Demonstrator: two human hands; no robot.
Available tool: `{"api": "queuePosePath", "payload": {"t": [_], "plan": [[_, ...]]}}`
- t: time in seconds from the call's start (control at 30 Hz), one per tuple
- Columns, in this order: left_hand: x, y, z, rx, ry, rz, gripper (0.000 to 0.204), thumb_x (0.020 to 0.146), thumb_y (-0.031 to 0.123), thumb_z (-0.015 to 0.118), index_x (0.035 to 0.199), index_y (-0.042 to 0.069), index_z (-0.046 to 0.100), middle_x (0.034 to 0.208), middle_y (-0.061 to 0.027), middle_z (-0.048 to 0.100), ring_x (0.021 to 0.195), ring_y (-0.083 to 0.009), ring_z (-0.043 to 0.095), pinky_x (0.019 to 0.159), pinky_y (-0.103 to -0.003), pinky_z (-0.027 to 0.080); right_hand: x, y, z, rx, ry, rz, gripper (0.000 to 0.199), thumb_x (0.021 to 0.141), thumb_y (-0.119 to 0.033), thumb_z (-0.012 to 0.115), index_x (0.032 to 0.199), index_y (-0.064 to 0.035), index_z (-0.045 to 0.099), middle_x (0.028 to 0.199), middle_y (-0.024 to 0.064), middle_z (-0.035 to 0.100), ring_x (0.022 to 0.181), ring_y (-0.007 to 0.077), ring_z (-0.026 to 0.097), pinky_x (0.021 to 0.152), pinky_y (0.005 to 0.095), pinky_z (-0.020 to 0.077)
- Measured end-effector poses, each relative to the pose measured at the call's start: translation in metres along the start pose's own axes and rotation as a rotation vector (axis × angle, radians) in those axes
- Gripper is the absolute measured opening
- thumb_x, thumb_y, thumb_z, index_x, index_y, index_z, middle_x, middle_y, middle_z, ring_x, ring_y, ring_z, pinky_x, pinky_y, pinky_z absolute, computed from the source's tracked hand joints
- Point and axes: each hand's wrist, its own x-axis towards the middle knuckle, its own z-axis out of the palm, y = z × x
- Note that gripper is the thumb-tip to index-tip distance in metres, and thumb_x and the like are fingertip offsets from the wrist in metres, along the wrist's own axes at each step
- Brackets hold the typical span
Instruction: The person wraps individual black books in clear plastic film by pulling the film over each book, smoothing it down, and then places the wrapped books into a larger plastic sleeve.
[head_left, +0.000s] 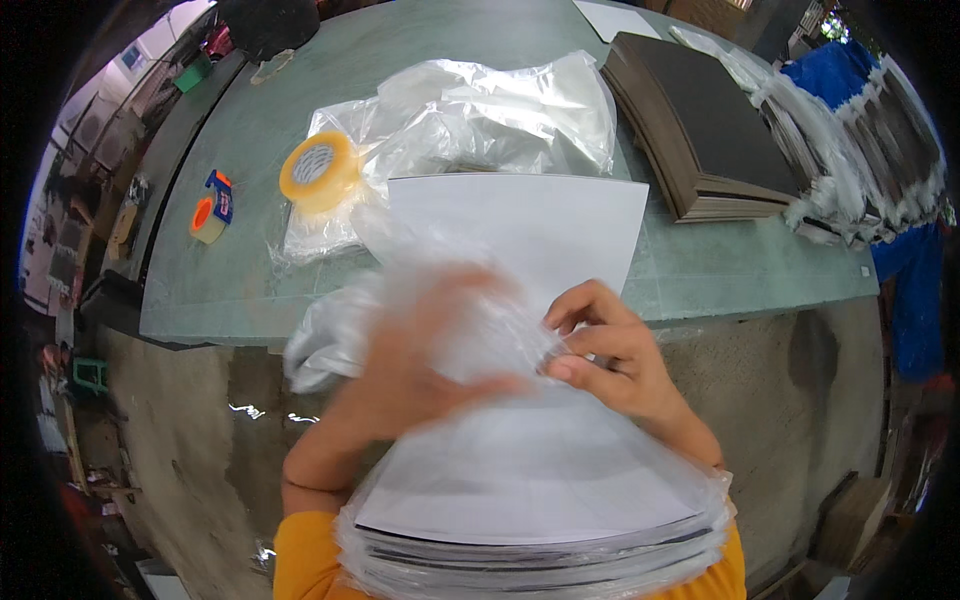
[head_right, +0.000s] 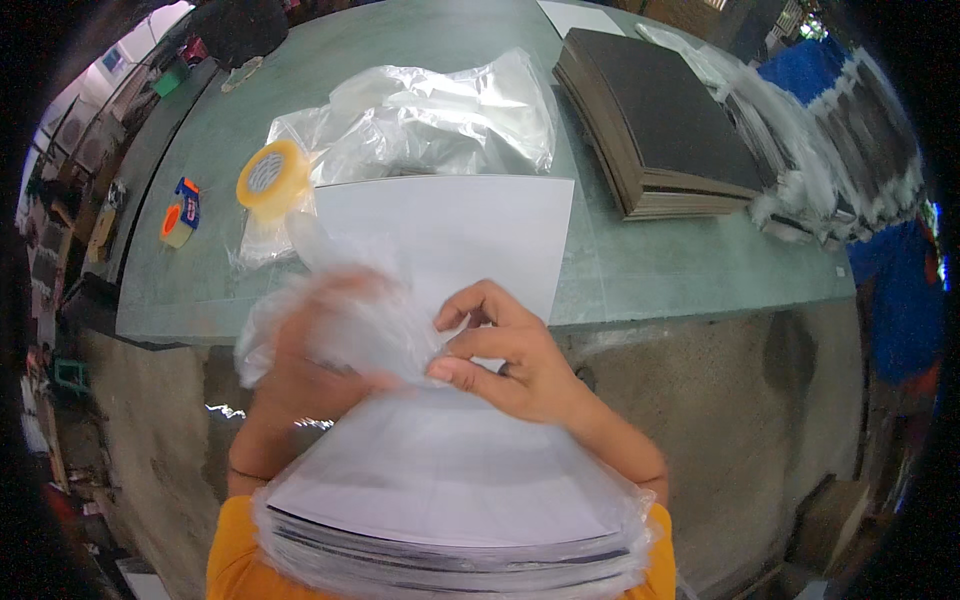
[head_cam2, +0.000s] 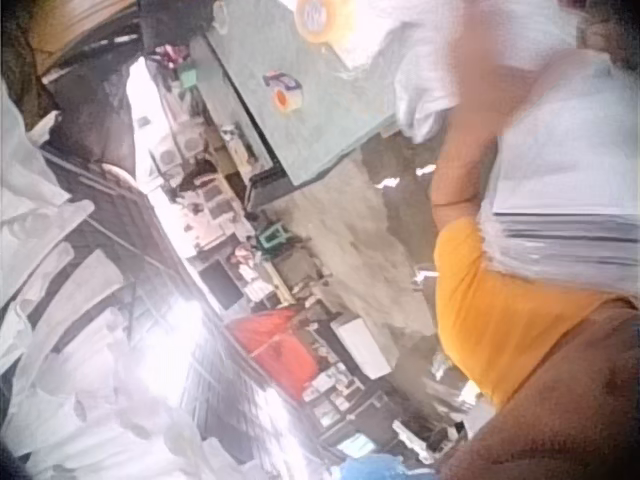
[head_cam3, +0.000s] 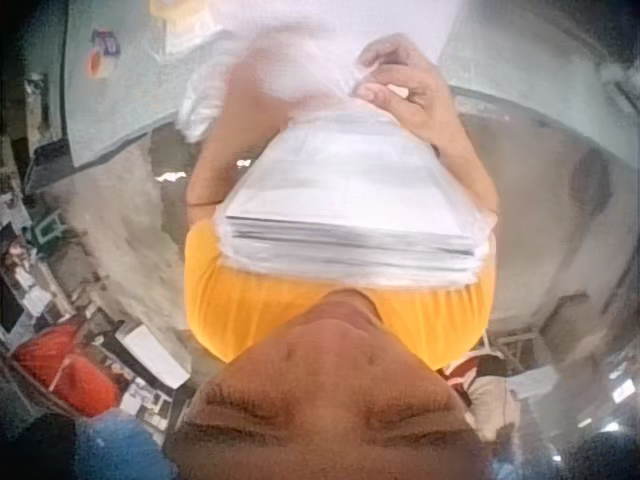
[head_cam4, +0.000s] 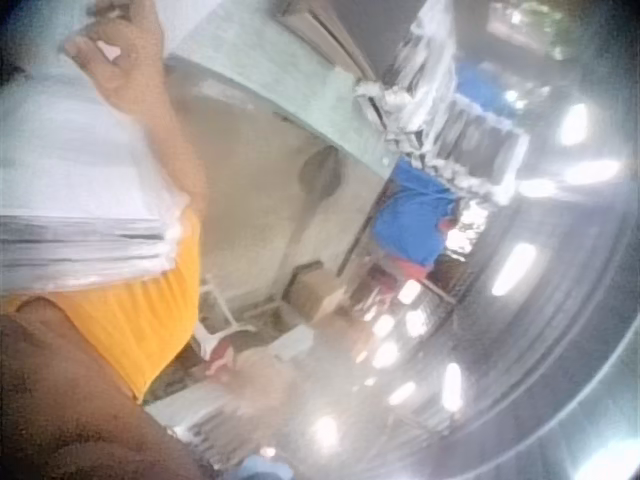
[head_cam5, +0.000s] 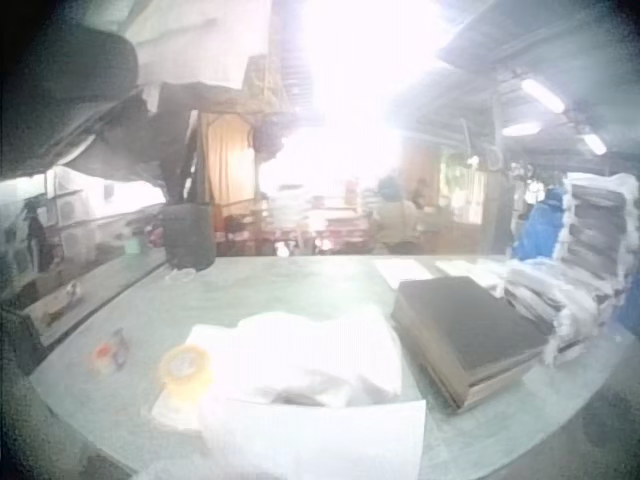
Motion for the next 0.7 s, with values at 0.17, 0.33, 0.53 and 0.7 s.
{"api": "queuePosePath", "payload": {"t": [0.17,0.33,0.53,0.7], "plan": [[0.006,0.014,0.013,-0.282,-0.567,-0.368,0.029,0.082,0.026,0.054,0.098,0.001,0.053,0.09,-0.0113,0.05,0.085,-0.0235,0.051,0.063,-0.031,0.043,0.017,-0.018,-0.003,0.231,0.242,-0.206,0.054,0.062,-0.026,0.074,0.104,-0.0005,0.052,0.11,0.0126,0.046,0.104,0.0213,0.044,0.089,0.033,0.034],[0.008,0.004,0.025,-0.367,-0.219,-0.078,0.038,0.089,0.031,0.039,0.101,-0.002,0.054,0.107,-0.0139,0.052,0.107,-0.0217,0.039,0.089,-0.034,0.033,0.021,0.015,0.001,-0.186,0.123,0.125,0.084,0.054,-0.027,0.079,0.122,-0.0035,0.037,0.121,0.0113,0.042,0.113,0.0251,0.039,0.094,0.0353,0.0302],[0.018,0.0,0.022,-0.19,-0.184,0.013,0.032,0.089,0.022,0.04,0.106,-0.003,0.052,0.111,-0.0136,0.051,0.107,-0.0244,0.041,0.09,-0.034,0.032,0.024,0.014,-0.002,-0.163,0.158,0.046,0.032,0.07,-0.014,0.068,0.097,-0.0007,0.057,0.109,0.0111,0.051,0.103,0.0215,0.048,0.082,0.0334,0.0406],[0.011,-0.019,0.021,-0.521,-0.189,-0.252,0.021,0.087,0.018,0.044,0.089,-0.001,0.053,0.092,-0.01,0.056,0.088,-0.0186,0.051,0.082,-0.03,0.037,0.02,0.015,-0.018,0.628,0.319,0.131,0.014,0.074,-0.007,0.061,0.085,0.001,0.057,0.089,0.0062,0.059,0.087,0.0135,0.053,0.077,0.0261,0.0405]]}}
